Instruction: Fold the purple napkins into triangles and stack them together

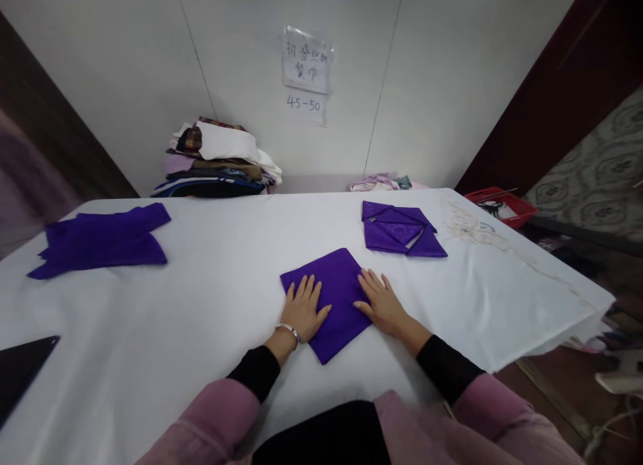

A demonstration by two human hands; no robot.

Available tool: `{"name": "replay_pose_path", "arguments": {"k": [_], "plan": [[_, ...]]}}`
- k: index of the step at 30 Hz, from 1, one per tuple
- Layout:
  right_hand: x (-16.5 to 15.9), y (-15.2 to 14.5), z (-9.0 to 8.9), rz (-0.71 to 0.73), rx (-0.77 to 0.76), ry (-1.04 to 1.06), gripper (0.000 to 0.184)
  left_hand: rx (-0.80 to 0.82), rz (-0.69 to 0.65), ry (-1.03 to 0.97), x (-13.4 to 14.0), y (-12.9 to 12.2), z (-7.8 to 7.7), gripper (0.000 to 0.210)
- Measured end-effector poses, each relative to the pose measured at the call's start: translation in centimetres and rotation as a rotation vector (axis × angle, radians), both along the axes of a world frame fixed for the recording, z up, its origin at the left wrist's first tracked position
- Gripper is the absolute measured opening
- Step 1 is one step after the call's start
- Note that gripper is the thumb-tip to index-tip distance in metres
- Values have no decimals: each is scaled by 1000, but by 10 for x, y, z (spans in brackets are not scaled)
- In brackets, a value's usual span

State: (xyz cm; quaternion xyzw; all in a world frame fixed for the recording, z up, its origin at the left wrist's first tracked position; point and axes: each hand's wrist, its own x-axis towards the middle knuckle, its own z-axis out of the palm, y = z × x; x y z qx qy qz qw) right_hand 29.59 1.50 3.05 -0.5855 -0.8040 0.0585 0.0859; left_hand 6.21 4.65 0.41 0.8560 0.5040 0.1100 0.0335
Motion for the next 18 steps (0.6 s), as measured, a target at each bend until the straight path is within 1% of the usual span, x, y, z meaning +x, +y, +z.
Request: {"name": "replay_pose_path", "arguments": {"k": [3, 5, 8, 11, 13, 15, 18], "plan": [[-27, -14, 2, 171, 22, 18, 70, -2, 8, 34, 0, 0, 0, 62], [-43, -19, -3, 226, 17, 15, 71, -5, 10, 66, 0, 1, 0, 63], [-52, -20, -13, 205, 13, -11, 73, -31, 12, 88, -1, 5, 4, 63], [-50, -19, -18, 186, 19, -27, 73, -41, 45, 33, 1, 2, 13, 58], [-48, -19, -19, 187, 16, -23, 71, 6, 27, -31, 5, -11, 19, 55], [-47, -20, -18, 193, 8, -13, 68, 46, -61, -72, 11, -32, 21, 57], [-48, -21, -17, 206, -1, 0, 64, 0, -189, -57, 18, -66, 16, 70]]}}
